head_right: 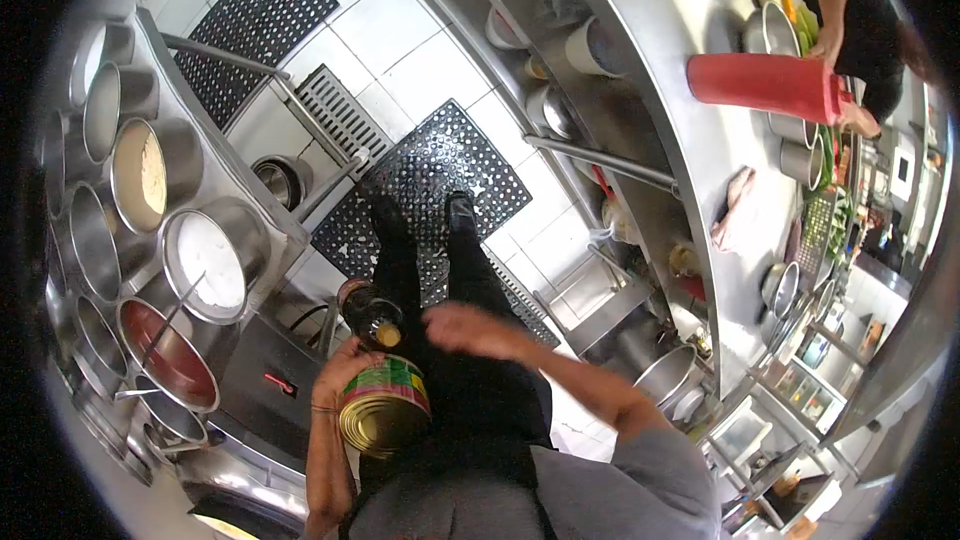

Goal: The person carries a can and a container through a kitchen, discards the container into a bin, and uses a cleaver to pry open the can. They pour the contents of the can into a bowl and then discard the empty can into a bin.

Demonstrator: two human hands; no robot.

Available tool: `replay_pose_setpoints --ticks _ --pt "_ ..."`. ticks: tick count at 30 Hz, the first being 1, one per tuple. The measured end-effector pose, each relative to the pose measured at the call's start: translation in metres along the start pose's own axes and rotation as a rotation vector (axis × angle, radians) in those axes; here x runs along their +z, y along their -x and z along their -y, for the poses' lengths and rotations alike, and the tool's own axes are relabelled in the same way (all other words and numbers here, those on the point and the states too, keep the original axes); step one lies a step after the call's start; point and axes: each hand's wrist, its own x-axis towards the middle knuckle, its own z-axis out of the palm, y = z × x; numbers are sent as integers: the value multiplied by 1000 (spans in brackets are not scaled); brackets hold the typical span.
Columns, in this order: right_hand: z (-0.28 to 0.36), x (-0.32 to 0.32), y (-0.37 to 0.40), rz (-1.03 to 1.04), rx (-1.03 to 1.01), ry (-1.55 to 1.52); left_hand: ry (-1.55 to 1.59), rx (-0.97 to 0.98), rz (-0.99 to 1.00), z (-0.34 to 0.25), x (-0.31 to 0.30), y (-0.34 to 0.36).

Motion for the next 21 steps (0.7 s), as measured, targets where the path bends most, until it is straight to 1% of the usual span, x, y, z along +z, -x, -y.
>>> replay_pose_setpoints --ticks 1,2,3,6,9,10,12,13,15,17,20,21 --pt "-14 41 -3 114 100 148 38 4 -7 -13 1 6" --pt "-33 79 -6 324 -22 -199 77 6 -14 -21 2 10" --pt "-22 97 5 168 -18 -197 95 32 18 -15 -8 6" --pt "-25 105 -4 175 -100 -300 166 -11 73 -20 -21 5" --pt "-20 117 1 49 -132 122 105 -17 80 -37 -19 8" --pt "-22 121 -1 13 -139 110 102 -20 89 -44 -16 10" --pt "-31 125 -4 -46 -141 90 10 -31 27 -47 -13 7" --pt "-35 125 -2 -67 -149 43 -32 -38 -9 -47 -10 7" --pt "-44 125 0 -110 -176 -53 -44 -55 -21 -48 -3 5" --pt "-56 124 5 -123 -186 -177 -53 -49 -50 -48 12 5" --pt "-79 120 17 -133 -198 -331 -67 -119 -73 -42 30 2" --pt "-87 117 22 -134 -203 -375 -120 -102 -42 -35 33 -3"
